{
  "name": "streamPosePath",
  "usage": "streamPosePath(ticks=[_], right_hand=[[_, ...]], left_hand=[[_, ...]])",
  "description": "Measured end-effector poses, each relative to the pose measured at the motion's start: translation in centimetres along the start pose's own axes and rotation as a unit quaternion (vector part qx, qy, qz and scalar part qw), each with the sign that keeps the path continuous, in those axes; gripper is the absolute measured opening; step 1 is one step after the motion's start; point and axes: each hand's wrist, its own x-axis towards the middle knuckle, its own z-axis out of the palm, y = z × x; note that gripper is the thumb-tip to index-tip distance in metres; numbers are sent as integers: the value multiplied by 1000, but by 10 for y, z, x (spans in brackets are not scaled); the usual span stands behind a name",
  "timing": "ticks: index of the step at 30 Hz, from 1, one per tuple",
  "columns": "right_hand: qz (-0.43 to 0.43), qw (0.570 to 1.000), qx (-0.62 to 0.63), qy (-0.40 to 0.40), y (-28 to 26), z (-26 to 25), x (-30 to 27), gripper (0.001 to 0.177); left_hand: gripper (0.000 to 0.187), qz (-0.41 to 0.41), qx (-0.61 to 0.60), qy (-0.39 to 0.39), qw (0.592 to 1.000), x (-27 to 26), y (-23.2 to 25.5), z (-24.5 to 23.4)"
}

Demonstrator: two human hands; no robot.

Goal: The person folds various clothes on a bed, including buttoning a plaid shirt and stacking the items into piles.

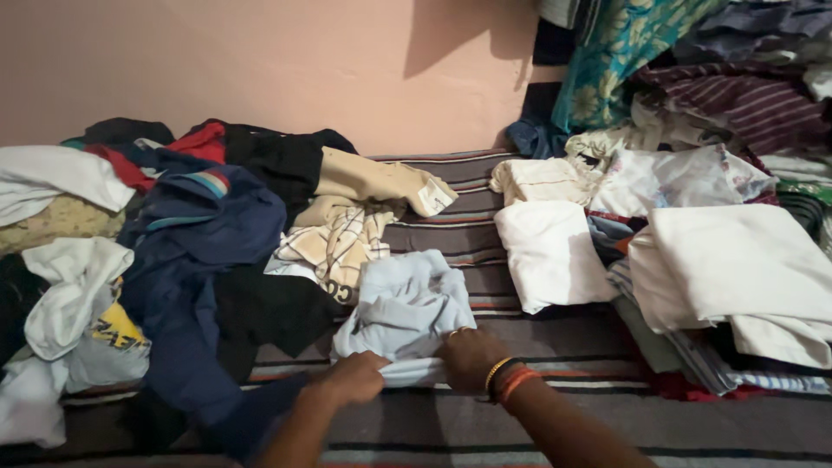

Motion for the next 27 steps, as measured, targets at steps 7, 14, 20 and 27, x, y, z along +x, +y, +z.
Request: streamPosePath(ticks=[7, 14, 20, 27], right_hand=[[-20, 993, 113, 36, 40, -2, 27, 32], [-54, 929, 346, 118, 48, -40, -4, 60], [3, 834, 548, 63, 45, -31, -24, 106], [-94, 875, 464, 103, 35, -2, -25, 106]], left_hand=[[28, -48, -189, 2, 981, -17, 0, -42], [36, 9, -483, 163, 860, -26, 10, -57], [34, 17, -563, 245, 789, -18, 24, -52], [31, 24, -588, 268, 763, -17, 16, -46]])
